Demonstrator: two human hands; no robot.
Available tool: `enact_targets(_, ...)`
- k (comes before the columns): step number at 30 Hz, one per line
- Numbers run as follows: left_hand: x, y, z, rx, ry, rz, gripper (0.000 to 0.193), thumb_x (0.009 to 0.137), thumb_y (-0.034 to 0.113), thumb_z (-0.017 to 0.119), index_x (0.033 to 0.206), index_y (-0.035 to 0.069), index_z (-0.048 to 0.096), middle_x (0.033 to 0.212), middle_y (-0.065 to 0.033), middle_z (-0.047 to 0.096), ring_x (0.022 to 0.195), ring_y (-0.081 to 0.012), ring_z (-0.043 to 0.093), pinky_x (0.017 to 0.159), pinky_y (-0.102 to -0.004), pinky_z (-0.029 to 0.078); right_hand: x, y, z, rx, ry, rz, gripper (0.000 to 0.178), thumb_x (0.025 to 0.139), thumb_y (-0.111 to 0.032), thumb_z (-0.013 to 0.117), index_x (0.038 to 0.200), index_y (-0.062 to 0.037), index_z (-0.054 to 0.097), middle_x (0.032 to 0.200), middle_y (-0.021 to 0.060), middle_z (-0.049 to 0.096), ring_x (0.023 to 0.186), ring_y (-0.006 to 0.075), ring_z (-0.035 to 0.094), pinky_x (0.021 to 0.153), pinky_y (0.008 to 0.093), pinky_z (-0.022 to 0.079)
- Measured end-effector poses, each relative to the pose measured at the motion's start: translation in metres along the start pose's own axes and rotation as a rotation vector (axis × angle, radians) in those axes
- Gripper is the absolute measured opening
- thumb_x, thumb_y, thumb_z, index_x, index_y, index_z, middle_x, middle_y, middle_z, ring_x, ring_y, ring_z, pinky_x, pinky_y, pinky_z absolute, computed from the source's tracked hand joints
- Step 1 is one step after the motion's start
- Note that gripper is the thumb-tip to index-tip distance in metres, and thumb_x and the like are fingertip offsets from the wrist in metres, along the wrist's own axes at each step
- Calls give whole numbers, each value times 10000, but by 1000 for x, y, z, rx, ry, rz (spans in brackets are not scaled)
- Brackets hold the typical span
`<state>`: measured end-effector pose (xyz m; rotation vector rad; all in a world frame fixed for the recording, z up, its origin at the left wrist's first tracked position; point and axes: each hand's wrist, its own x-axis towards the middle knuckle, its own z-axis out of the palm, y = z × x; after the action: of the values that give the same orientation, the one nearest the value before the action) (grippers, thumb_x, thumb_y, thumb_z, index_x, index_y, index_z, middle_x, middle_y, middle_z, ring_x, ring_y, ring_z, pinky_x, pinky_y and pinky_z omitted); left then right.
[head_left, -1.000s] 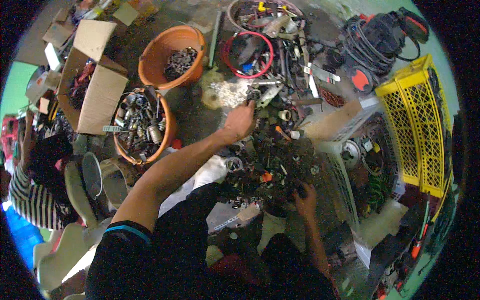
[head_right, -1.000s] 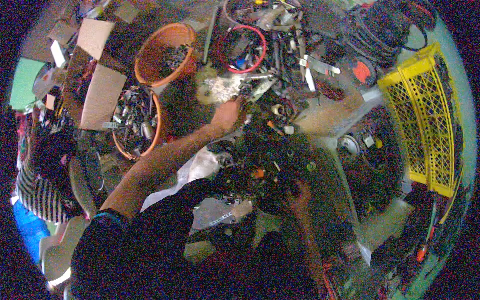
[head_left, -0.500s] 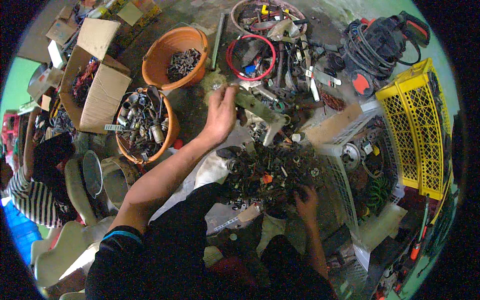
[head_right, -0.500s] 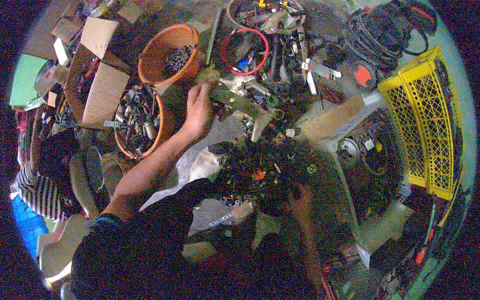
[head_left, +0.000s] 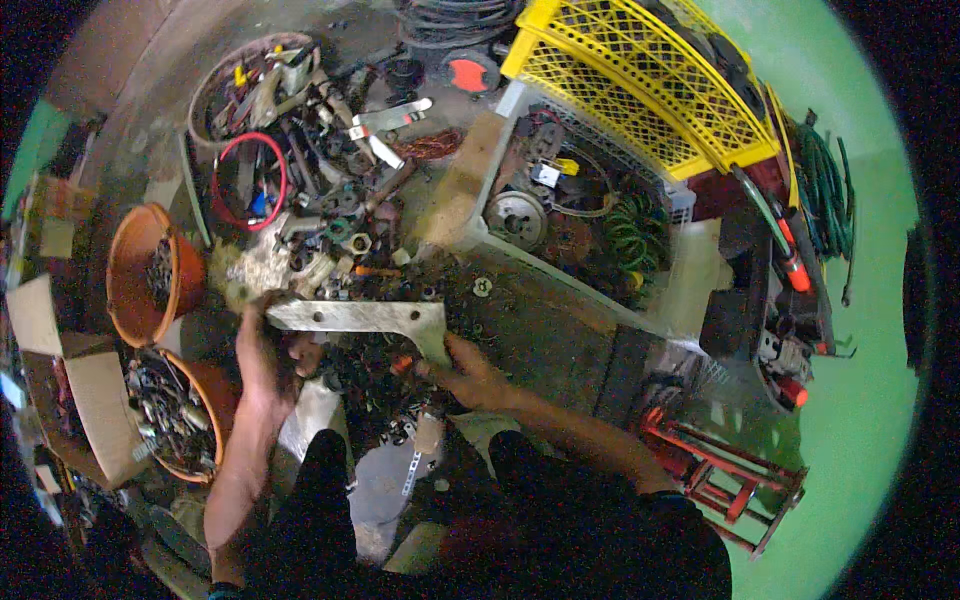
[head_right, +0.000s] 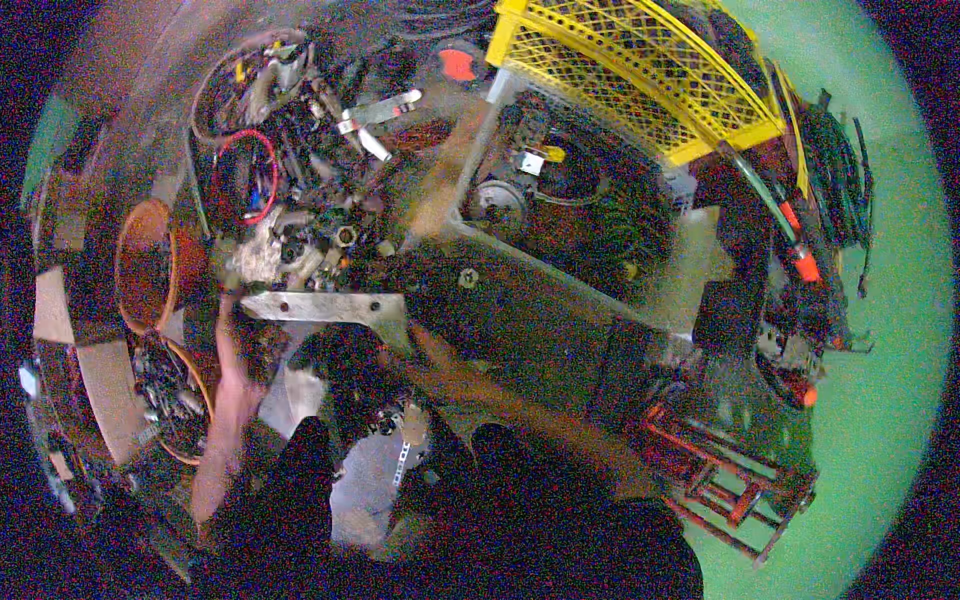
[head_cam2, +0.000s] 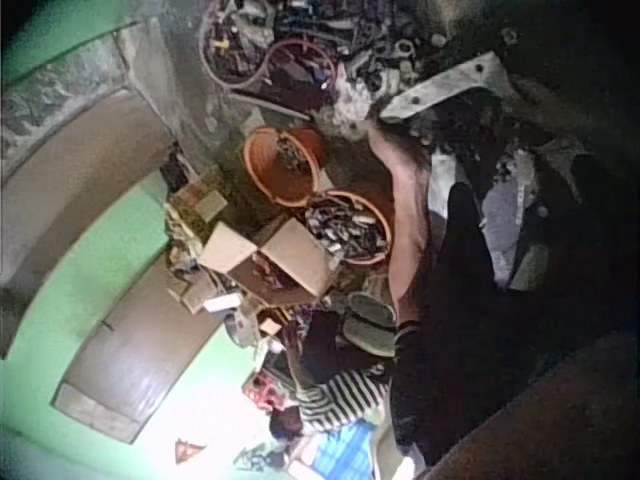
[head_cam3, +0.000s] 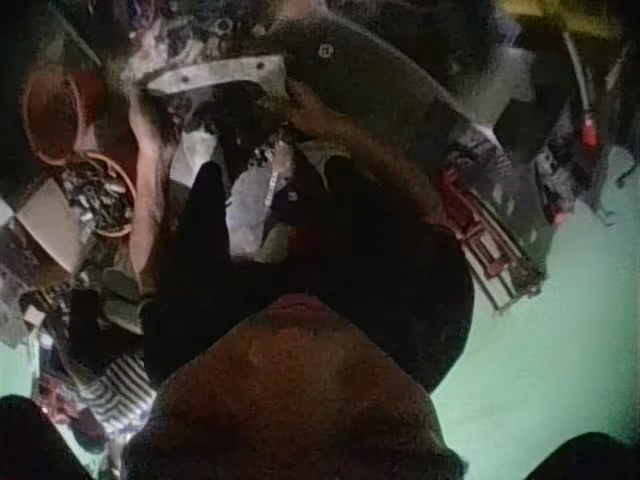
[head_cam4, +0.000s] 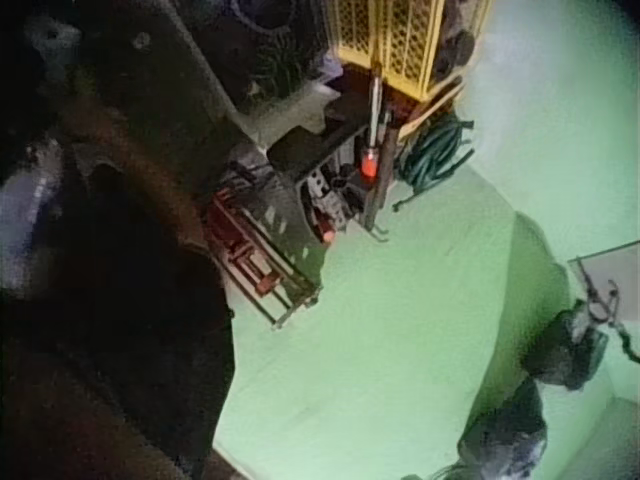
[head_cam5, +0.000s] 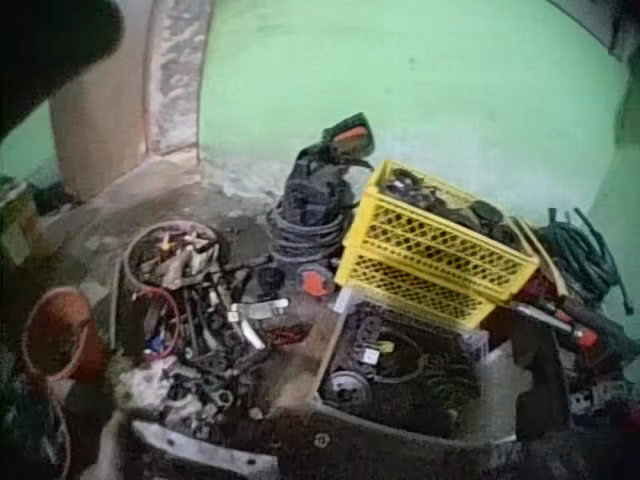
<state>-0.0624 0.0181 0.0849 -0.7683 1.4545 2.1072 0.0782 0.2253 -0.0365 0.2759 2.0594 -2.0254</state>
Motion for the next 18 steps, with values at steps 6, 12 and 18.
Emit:
enact_targets(6, 14, -20, -4, 280, -267, -91, 340, 947, 371, 443, 1002, 42, 509, 728, -75, 553, 542, -186, 549, 457, -319, 469, -13, 0, -21, 128, 565, 194, 463, 860, -219, 652, 1236, -16, 477, 1091, 90, 580, 936, 187, 566, 801, 342, 485)
enact_targets(12, 24, -20, -5, 294, -316, -23, 423, 952, 381, 452, 1133, 3, 505, 862, -103, 586, 654, -199, 574, 525, -332, 506, -21, -47, -113, 604, 908, 54, 425, 814, -172, 647, 1197, -51, 508, 990, 101, 572, 766, 190, 558, 646, 335, 496)
enact_targets(18, 57, -26, -32, 366, -270, 51, 364, 940, 280, 467, 1157, -7, 520, 880, -105, 589, 695, -191, 580, 555, -311, 497, -1, -60, -271, -114, 1131, 50, 448, 859, -321, 617, 1182, -22, 536, 1056, 87, 574, 913, 198, 528, 814, 318, 435)
